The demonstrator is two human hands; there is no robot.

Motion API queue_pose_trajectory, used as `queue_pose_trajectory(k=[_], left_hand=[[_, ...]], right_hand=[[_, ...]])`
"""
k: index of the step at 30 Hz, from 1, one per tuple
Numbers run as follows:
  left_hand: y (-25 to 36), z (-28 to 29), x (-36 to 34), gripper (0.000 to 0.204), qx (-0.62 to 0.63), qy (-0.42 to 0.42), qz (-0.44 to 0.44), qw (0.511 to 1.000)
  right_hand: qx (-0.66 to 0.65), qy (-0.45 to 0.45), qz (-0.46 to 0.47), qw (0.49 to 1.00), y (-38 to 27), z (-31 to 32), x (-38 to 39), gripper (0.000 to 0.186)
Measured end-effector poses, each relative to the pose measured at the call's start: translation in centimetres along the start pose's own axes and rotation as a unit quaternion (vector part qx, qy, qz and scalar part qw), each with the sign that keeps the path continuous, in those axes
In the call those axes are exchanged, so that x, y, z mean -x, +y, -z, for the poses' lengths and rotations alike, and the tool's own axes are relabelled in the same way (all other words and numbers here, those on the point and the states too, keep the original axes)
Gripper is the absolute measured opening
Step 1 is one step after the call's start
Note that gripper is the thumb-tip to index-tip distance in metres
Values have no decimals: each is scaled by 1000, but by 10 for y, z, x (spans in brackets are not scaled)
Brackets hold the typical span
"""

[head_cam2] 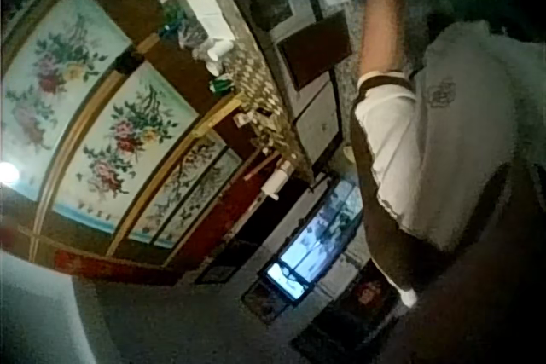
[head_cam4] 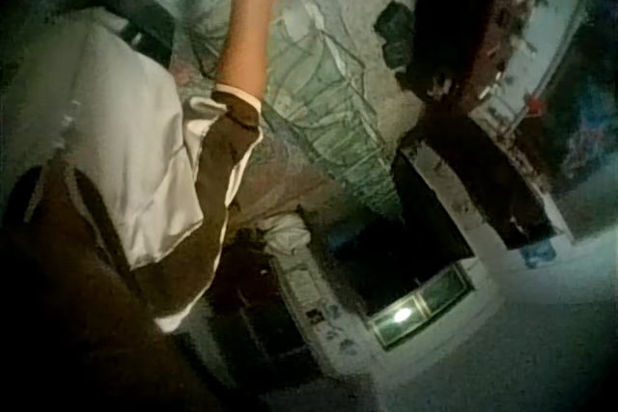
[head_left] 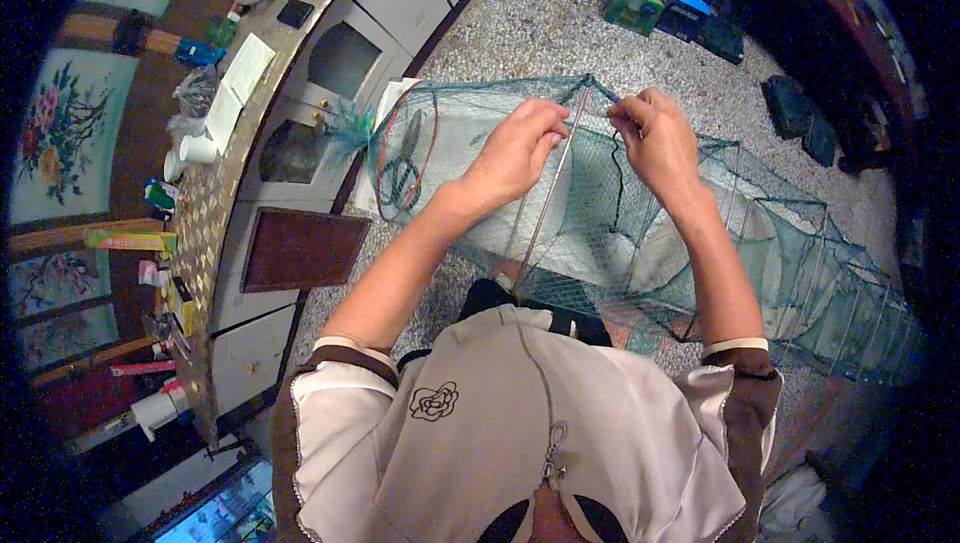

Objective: The person repairs a green fishing net laid out on a tiled floor. They use a small metal tool to pull and tighten the netting threads, working methodically along the mesh to fix tears or loose sections.

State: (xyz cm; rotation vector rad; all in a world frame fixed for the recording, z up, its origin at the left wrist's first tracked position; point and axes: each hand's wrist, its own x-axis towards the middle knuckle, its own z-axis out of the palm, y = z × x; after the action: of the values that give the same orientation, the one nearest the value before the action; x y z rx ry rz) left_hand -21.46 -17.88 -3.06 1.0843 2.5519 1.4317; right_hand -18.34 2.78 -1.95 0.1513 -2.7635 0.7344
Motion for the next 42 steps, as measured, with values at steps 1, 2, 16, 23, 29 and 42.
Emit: queue_pose_trajectory(k=[1, 2, 16, 23, 29, 42], left_hand=[[-1, -1, 0, 8, 2, 4, 4, 1000], [-2, -2, 0, 8, 4, 8, 10, 1000], [-15, -12, -3, 10, 350, 20, 261, 899], [-17, -21, 7, 10, 374, 71, 239, 893], [-11, -14, 9, 14, 361, 75, 281, 886], [9, -39, 7, 50, 63, 161, 134, 976]], right_hand=[[-4, 4, -3, 1000, 1, -3, 0, 6], [-20, 4, -4, 1000, 2, -6, 0, 6], [-223, 101, 8, 970, -17, -52, -14, 20], [-74, -54, -22, 996, -28, -35, -35, 16], [60, -79, 17, 995, -44, -35, -49, 16], [-448, 110, 69, 885, -128, 73, -75, 20]])
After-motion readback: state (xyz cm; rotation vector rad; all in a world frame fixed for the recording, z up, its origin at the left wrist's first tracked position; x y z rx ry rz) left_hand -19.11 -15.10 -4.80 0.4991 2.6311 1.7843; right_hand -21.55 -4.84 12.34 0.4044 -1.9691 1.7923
